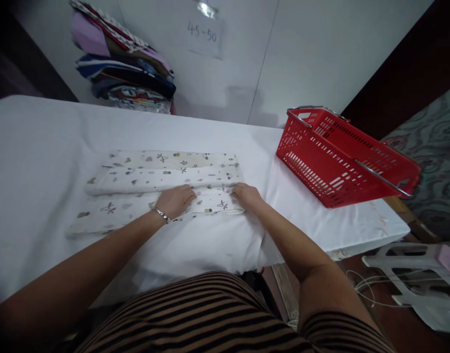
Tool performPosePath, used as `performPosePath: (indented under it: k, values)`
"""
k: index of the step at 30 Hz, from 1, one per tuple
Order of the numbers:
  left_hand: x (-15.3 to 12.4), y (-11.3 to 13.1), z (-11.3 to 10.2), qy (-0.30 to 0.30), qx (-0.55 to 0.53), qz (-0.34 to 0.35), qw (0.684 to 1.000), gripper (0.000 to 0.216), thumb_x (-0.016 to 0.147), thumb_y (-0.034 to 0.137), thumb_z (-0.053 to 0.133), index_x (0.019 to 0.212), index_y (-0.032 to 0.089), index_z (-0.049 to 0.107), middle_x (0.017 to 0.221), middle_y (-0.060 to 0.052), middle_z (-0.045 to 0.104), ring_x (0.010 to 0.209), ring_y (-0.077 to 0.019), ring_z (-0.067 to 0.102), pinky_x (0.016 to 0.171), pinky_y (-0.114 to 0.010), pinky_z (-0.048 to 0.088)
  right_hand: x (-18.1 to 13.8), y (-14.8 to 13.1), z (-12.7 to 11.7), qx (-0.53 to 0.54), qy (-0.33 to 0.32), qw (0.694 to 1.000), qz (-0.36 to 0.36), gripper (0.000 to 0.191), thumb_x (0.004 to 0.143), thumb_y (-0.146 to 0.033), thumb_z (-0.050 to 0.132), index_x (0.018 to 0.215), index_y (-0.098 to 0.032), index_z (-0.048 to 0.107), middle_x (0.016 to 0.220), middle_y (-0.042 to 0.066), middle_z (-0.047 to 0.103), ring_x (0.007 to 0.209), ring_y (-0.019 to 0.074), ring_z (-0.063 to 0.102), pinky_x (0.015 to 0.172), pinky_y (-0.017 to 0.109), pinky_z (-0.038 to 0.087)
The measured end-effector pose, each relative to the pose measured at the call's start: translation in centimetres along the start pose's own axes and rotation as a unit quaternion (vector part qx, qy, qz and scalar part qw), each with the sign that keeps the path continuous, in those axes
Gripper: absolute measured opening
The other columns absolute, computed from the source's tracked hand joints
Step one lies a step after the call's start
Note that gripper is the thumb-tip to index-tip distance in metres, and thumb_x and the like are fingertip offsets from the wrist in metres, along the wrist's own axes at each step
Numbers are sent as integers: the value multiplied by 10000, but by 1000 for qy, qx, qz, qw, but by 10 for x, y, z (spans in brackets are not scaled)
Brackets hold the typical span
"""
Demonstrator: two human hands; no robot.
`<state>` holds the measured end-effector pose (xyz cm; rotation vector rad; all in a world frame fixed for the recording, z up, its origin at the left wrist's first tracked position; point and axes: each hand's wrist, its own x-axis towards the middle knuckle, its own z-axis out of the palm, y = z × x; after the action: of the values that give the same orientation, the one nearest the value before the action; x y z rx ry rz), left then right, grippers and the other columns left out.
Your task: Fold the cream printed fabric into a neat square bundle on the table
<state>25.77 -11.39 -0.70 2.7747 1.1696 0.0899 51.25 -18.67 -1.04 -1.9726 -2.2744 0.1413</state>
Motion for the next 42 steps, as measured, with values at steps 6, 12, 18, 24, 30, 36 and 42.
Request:
performPosePath:
  k: [6, 12, 18, 24, 30, 36, 42]
  values:
    - [2, 3, 4, -1, 11, 11, 1000, 288, 893, 281, 362, 832, 172, 621, 929, -47, 590, 804, -165, 565, 590, -274, 362, 0, 4, 7, 48, 12, 999, -19, 185, 884, -209, 437, 881, -193, 621, 925, 39, 600, 819, 140, 547, 700, 236, 376]
    - [-10, 15, 5, 39, -20, 70, 997, 260, 894, 284, 368, 838, 190, 604, 907, -37, 583, 826, -157, 540, 614, -269, 374, -18, 3, -5, 131, 74, 988, -25, 134, 853, -209, 467, 903, -198, 591, 865, 28, 598, 772, 138, 539, 691, 240, 397]
    - [-16, 26, 11, 31, -32, 152, 987, 196, 863, 314, 455, 871, 192, 608, 925, -43, 583, 861, -178, 515, 704, -300, 402, -58, -2, -9, 108, 76, 989, -61, 146, 845, -258, 483, 954, -201, 563, 935, 58, 581, 854, 164, 527, 722, 266, 410]
    - [-11, 27, 13, 18, -29, 129, 991, 295, 907, 301, 363, 824, 194, 624, 893, -41, 601, 843, -172, 521, 711, -305, 407, -65, -5, 0, 27, 50, 998, -28, 170, 844, -281, 493, 980, -198, 552, 981, 74, 566, 905, 185, 510, 718, 276, 406]
    - [-12, 29, 14, 20, -42, 104, 993, 272, 901, 290, 372, 848, 198, 622, 887, -44, 598, 853, -172, 526, 717, -300, 413, -60, -9, 4, -24, 23, 999, 7, 191, 905, -247, 384, 972, -204, 557, 964, 62, 564, 882, 164, 509, 689, 255, 379]
    - [-13, 29, 17, 38, -56, 80, 994, 198, 883, 266, 400, 880, 199, 586, 909, -43, 607, 857, -177, 529, 711, -305, 414, -61, -15, -1, -60, -5, 997, 45, 186, 903, -241, 381, 955, -200, 555, 914, 60, 564, 815, 161, 519, 633, 249, 357]
    - [-13, 30, 14, 27, -71, 56, 996, 153, 873, 256, 404, 843, 202, 544, 887, -37, 614, 831, -179, 538, 655, -297, 389, -62, -17, -2, -65, -15, 997, 38, 138, 880, -237, 424, 922, -189, 546, 907, 77, 563, 807, 177, 516, 629, 263, 362]
